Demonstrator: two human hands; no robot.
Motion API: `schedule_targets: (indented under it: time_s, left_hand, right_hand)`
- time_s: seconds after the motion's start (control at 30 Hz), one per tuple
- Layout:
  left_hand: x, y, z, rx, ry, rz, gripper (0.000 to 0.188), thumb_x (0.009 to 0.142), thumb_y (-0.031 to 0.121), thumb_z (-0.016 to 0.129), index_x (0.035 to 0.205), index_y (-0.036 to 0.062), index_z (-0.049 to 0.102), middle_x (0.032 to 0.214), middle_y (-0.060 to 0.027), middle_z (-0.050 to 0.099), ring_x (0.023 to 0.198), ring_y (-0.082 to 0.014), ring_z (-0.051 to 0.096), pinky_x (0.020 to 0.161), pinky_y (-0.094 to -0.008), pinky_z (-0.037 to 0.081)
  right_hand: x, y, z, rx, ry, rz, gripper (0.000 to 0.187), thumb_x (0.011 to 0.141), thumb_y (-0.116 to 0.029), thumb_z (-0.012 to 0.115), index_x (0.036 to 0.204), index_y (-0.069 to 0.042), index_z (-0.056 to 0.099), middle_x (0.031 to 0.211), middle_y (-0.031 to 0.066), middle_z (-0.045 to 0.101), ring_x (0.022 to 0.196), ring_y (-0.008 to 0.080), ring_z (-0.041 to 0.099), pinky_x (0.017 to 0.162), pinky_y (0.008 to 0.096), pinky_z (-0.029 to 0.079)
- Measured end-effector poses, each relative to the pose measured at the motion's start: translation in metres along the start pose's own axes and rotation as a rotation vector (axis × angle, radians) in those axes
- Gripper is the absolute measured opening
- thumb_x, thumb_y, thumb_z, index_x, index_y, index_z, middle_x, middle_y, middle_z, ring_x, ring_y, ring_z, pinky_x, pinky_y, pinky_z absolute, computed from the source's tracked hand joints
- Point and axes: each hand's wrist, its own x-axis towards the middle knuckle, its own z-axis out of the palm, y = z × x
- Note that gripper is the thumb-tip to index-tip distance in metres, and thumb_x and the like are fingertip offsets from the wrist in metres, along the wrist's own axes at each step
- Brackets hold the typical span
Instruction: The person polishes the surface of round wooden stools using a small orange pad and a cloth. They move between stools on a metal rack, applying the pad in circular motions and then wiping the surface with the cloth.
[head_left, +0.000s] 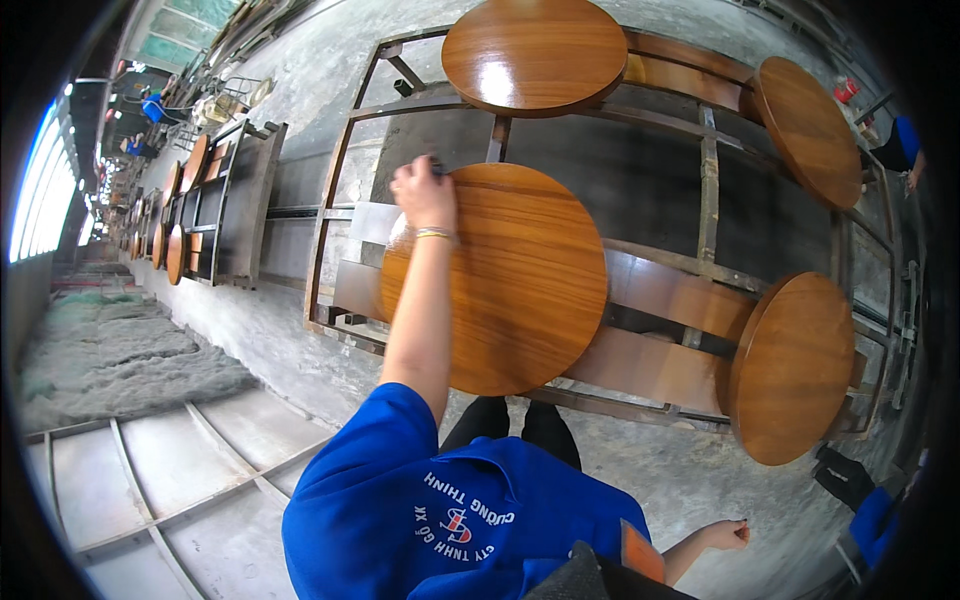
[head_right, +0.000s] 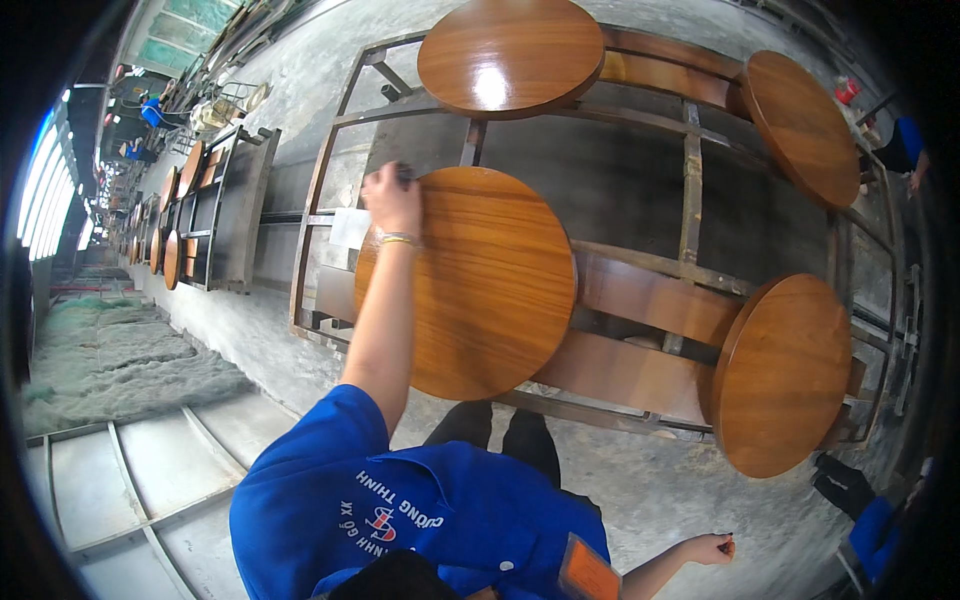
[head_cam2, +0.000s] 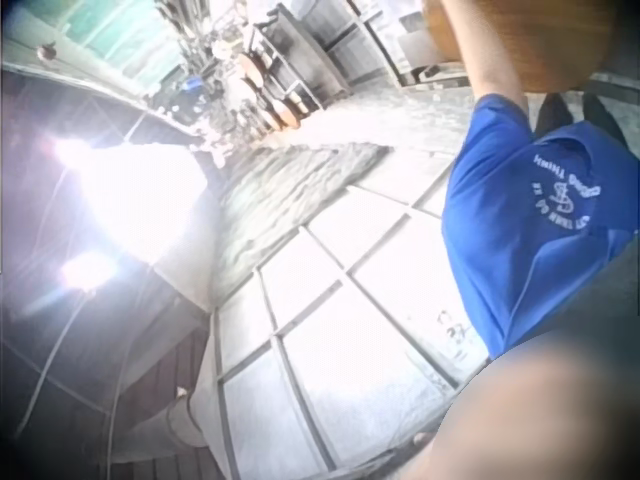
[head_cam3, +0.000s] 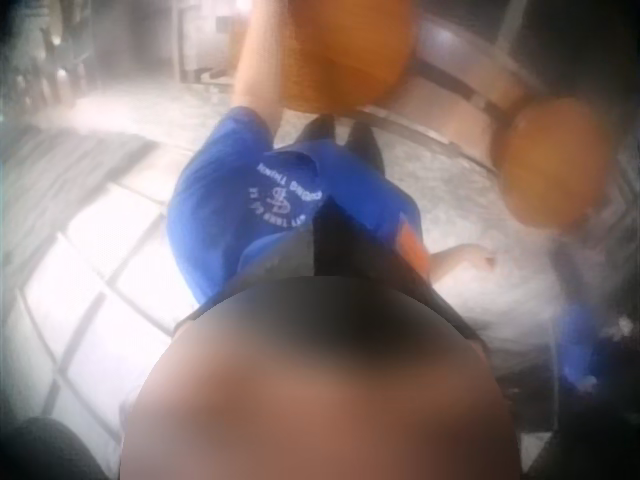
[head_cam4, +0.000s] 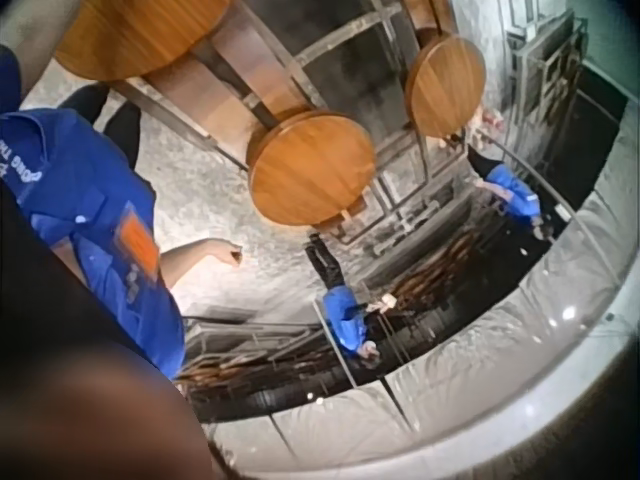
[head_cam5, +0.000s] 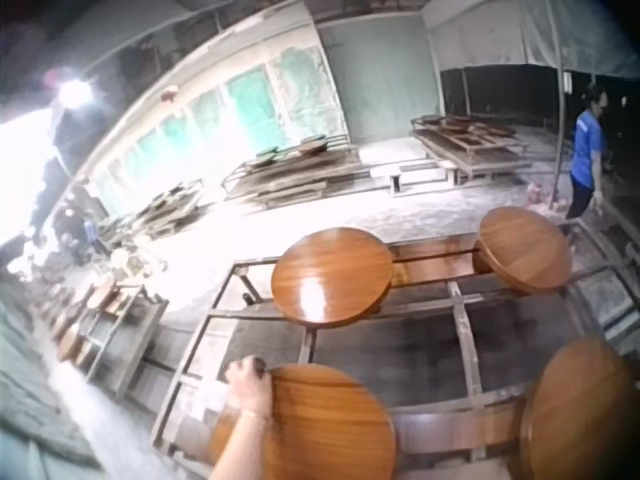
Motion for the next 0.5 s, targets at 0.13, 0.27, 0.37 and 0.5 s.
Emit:
schedule_targets:
  time_s: [0.13,0.27,0.37,0.5]
  left_hand:
    - [-0.068,0.096,0.017,-0.193,-0.109,0.351,0.044,0.074,0.009,0.086,0.115,0.0141,0.072,0.121,-0.0155,0.067,0.117,-0.0387,0.061,0.1,-0.0503,0.053]
    - [-0.079,0.112,0.015,-0.375,-0.087,0.471,0.042,0.073,0.006,0.084,0.112,0.0126,0.071,0.117,-0.0156,0.069,0.116,-0.0376,0.062,0.099,-0.0491,0.053]
    - [-0.014,0.037,0.004,-0.066,-0.092,0.328,0.041,0.077,0.009,0.082,0.116,0.0135,0.073,0.117,-0.0167,0.069,0.113,-0.038,0.063,0.099,-0.0492,0.054]
    - [0.016,-0.033,-0.01,0.077,-0.071,-0.212,0.04,0.082,0.021,0.088,0.118,0.0137,0.072,0.124,-0.0169,0.066,0.115,-0.0405,0.063,0.096,-0.0507,0.058]
  right_hand:
    - [-0.013,0.017,0.013,-0.024,-0.005,0.039,0.025,0.104,-0.014,0.073,0.122,0.0,0.062,0.115,0.0183,0.073,0.105,0.0327,0.072,0.09,0.0424,0.058]
    - [-0.022,0.018,0.024,-0.008,-0.057,0.047,0.026,0.104,-0.014,0.073,0.123,0.0,0.061,0.116,0.0191,0.073,0.105,0.0335,0.073,0.09,0.0425,0.059]
    - [-0.016,0.024,0.016,-0.039,-0.056,0.001,0.027,0.103,-0.013,0.073,0.123,0.0,0.061,0.116,0.0199,0.072,0.106,0.0347,0.073,0.089,0.0432,0.059]
    - [-0.007,0.044,-0.001,-0.095,-0.043,0.051,0.026,0.103,-0.013,0.073,0.122,-0.001,0.061,0.115,0.0203,0.072,0.104,0.035,0.073,0.088,0.0436,0.059]
